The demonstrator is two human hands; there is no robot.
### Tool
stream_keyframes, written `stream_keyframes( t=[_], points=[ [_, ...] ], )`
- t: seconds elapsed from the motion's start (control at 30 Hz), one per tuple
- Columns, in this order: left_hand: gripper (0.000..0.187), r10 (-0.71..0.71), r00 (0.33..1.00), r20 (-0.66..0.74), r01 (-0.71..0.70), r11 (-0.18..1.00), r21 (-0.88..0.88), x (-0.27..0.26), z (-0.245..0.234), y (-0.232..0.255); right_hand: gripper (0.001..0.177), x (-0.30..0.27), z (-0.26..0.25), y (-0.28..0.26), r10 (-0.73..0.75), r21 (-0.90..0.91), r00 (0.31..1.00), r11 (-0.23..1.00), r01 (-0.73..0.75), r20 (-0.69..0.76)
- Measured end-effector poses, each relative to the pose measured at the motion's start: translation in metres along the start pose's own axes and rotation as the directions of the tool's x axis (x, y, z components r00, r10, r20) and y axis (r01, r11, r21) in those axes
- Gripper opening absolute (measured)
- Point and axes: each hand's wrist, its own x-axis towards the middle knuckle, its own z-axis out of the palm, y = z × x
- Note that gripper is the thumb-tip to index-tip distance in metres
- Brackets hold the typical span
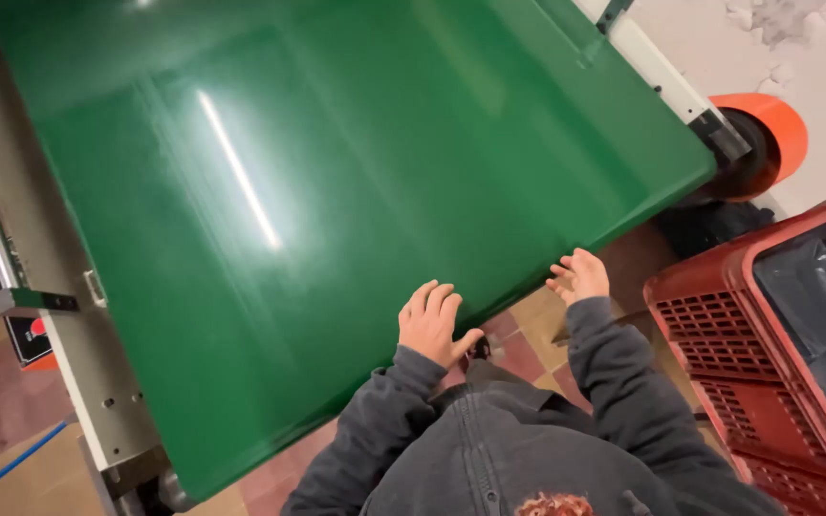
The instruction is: Folding plastic bags coming off a conveyor belt and placing them into a collection crate.
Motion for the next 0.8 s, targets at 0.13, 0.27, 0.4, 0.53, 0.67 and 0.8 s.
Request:
stream_keyframes(
  t=[0.13, 0.27, 0.4, 0.53, 0.67, 0.8],
  points=[
    [0.064, 0.018, 0.999, 0.037, -0.018, 1.0, 0.017, 0.012, 0.01, 0.015, 0.032, 0.022, -0.02, -0.001, 0.042, -0.063, 0.998, 0.997, -0.045, -0.054],
    [0.07, 0.042, 0.994, 0.1, -0.043, 0.999, 0.014, 0.02, 0.021, 0.03, 0.032, 0.034, -0.038, -0.005, 0.059, -0.071, 0.996, 0.995, -0.064, -0.067],
    [0.076, 0.044, 0.984, 0.171, -0.047, 0.999, 0.016, 0.028, 0.035, 0.044, 0.031, 0.051, -0.059, -0.002, 0.087, -0.047, 0.996, 0.995, -0.086, 0.02],
    [0.078, 0.031, 0.978, 0.207, -0.038, 0.999, 0.033, 0.039, 0.049, 0.052, 0.034, 0.055, -0.064, -0.007, 0.116, -0.009, 0.993, 0.993, -0.117, -0.031],
    [0.081, 0.013, 0.969, 0.246, -0.03, 0.998, 0.063, 0.045, 0.059, 0.057, 0.036, 0.057, -0.069, -0.018, 0.055, -0.052, 0.998, 0.997, -0.055, 0.01],
    [0.085, -0.017, 0.966, 0.258, -0.019, 0.99, 0.137, 0.051, 0.072, 0.062, 0.047, 0.093, -0.091, -0.015, -0.239, -0.278, 0.971, 0.931, 0.236, 0.026]
  ],
)
